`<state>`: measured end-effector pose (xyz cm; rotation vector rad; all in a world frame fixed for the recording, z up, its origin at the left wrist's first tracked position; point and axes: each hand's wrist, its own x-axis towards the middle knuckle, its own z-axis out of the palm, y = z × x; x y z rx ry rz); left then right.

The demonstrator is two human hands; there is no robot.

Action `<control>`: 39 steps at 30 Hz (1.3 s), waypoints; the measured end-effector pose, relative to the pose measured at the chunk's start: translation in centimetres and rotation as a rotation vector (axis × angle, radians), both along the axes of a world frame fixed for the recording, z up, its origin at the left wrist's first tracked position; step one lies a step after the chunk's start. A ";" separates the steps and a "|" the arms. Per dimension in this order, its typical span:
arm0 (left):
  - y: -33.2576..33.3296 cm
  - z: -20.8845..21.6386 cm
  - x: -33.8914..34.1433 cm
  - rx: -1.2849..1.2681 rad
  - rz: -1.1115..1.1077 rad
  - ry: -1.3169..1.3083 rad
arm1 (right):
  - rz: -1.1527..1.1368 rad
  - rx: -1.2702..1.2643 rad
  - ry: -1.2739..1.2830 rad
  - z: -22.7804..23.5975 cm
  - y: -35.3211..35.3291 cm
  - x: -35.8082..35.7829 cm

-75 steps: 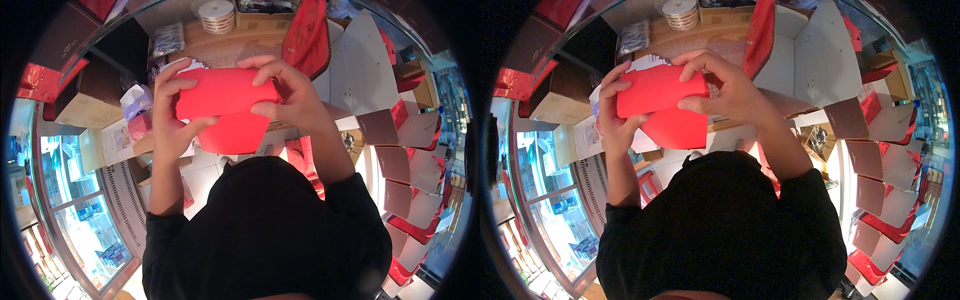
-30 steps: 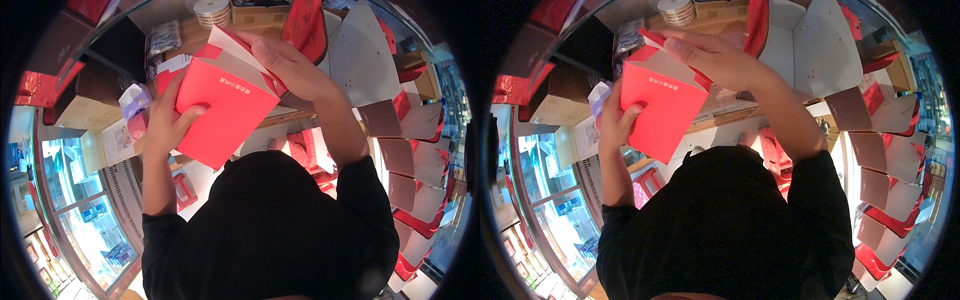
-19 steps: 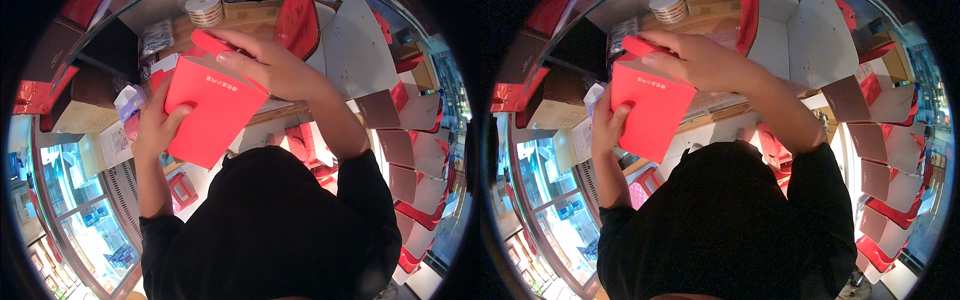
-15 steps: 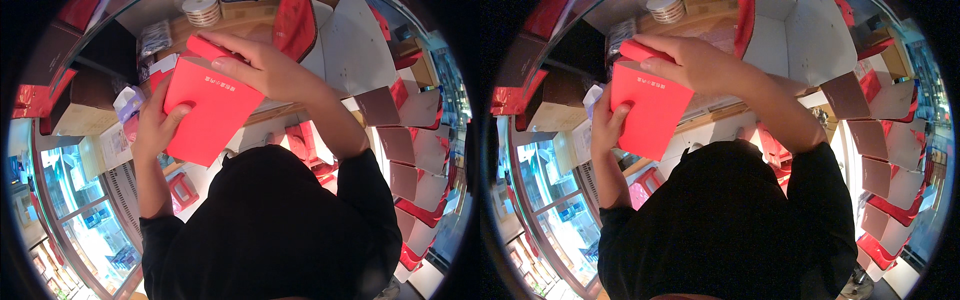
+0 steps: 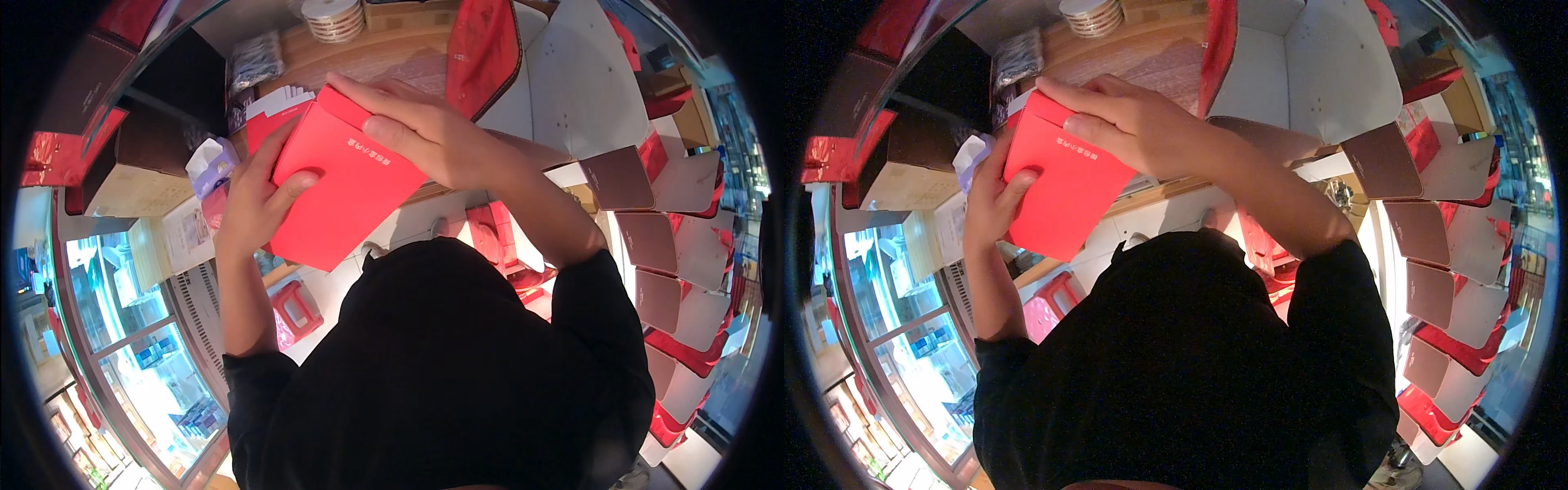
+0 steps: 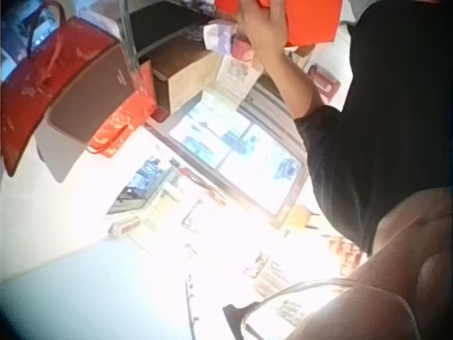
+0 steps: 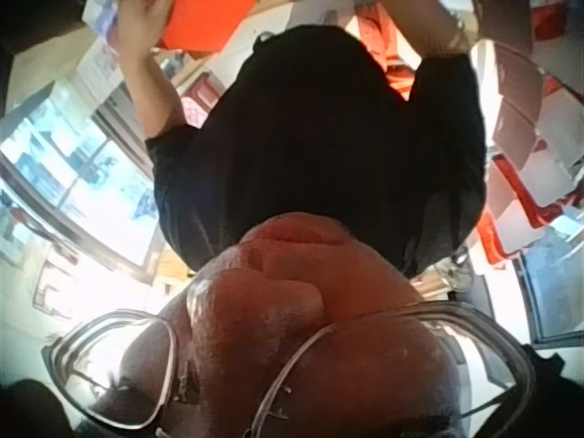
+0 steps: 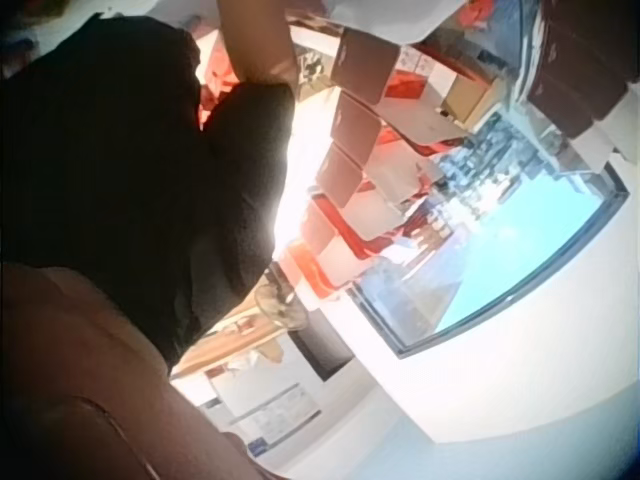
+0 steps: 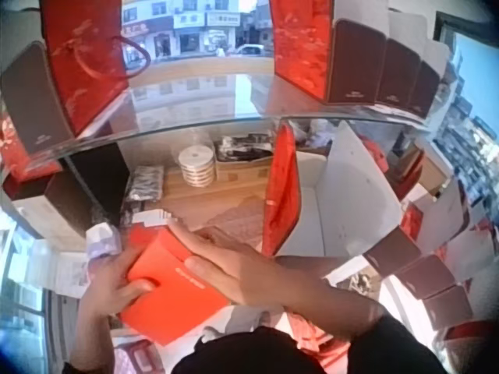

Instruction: The person assembles red cardboard boxes by hand. They fold the flat pieces into rectangular shapes, tuck the flaps into slots, and secure the structure. The person repeatedly picks up new flat boxes from a stack, folds them into finished boxes, and places them into a larger container.

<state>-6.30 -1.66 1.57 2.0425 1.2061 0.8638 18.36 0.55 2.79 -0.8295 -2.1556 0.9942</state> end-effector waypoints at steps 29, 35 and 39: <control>0.1 -0.9 0.4 -0.015 0.059 0.026 | -0.047 0.052 0.028 -1.6 -1.1 -0.7; -0.3 -1.2 0.9 0.016 0.135 -0.089 | -0.131 0.020 0.204 -2.4 -1.3 -0.1; -0.3 -1.3 1.1 -0.031 0.133 -0.191 | -0.162 0.102 0.301 -2.6 -1.0 0.3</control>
